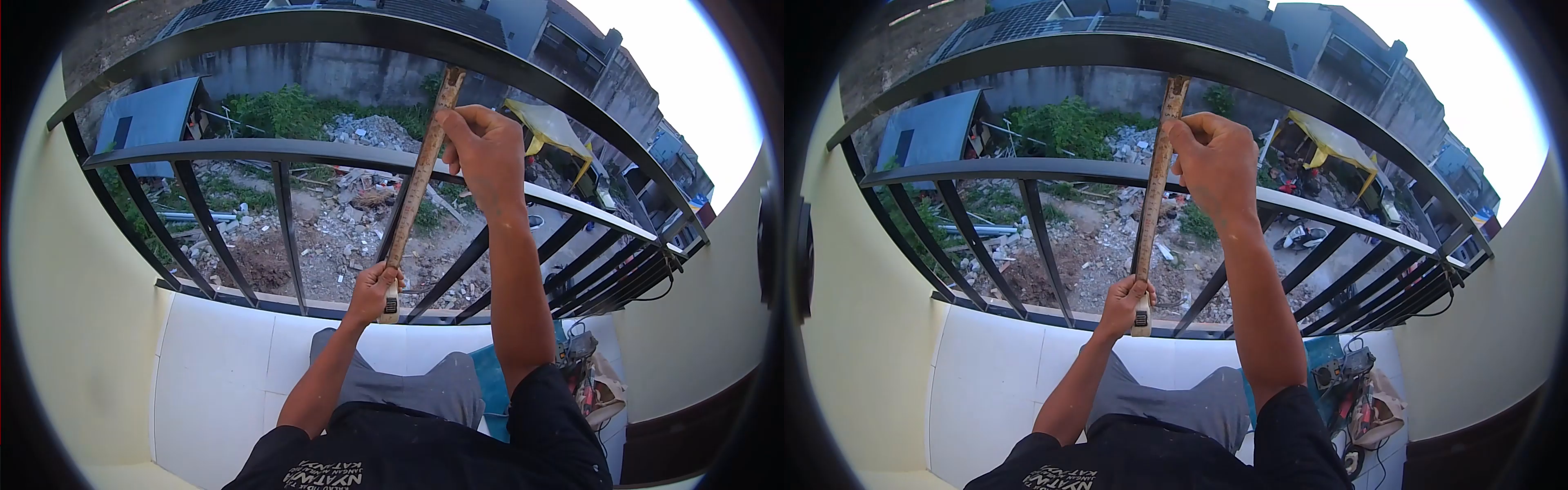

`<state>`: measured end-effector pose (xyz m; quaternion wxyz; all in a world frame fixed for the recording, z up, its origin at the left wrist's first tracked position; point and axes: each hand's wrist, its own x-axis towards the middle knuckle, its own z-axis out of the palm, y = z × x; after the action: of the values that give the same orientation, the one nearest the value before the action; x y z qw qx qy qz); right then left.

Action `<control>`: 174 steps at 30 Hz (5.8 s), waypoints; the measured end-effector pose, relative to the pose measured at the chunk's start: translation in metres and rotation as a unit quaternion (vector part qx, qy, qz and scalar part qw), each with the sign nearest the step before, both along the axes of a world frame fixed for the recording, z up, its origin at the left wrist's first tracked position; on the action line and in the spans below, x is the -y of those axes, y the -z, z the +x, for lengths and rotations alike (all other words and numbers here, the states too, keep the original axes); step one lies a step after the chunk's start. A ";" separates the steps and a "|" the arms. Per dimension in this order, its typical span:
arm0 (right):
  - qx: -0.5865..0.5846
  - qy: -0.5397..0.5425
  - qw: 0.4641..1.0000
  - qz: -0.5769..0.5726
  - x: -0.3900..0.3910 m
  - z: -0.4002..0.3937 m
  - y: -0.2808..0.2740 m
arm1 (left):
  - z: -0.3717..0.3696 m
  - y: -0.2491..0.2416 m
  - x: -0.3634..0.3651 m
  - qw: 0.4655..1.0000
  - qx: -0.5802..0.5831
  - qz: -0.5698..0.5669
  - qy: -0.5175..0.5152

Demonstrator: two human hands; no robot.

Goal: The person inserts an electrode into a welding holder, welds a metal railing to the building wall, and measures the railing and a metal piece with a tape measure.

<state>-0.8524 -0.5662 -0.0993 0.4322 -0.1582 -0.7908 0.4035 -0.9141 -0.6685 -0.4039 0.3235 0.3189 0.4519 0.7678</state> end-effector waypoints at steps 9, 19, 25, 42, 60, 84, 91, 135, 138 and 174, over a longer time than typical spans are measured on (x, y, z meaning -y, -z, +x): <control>-0.001 0.022 1.000 0.019 0.000 -0.002 -0.003 | 0.000 -0.008 0.001 1.000 0.000 -0.007 0.024; -0.019 0.007 1.000 0.012 -0.002 -0.002 -0.002 | 0.001 -0.012 0.000 0.999 0.015 -0.005 0.034; -0.015 0.002 1.000 0.012 -0.006 -0.004 0.000 | 0.000 -0.012 0.001 0.999 0.010 -0.012 0.034; -0.118 0.060 0.986 0.103 0.011 0.085 0.078 | 0.016 0.025 0.038 0.993 -0.074 -0.021 0.094; 0.440 0.647 0.475 -0.403 0.056 0.622 0.547 | 0.182 0.090 0.034 0.862 -0.084 -0.410 0.287; 0.302 0.395 0.775 -0.391 -0.011 0.563 0.513 | 0.181 -0.009 -0.057 0.823 -0.168 -0.405 0.361; 0.267 0.432 0.733 -0.453 -0.077 0.446 0.589 | 0.169 0.009 -0.144 0.748 -0.298 -0.399 0.439; 0.408 0.562 0.684 -0.222 0.019 0.657 0.617 | 0.115 0.217 -0.132 0.671 -0.274 -0.491 0.484; 0.404 0.566 0.685 -0.217 0.034 0.704 0.599 | 0.129 0.202 -0.150 0.622 -0.309 -0.518 0.500; 0.328 0.706 0.619 -0.104 -0.037 0.750 0.604 | 0.381 0.298 -0.152 0.673 -0.135 -0.516 0.513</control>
<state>-0.1026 -0.5292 -0.7032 0.2769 -0.8336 -0.4773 -0.0251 -0.5329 -0.5160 -0.7023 0.7146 0.3831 0.5805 0.0743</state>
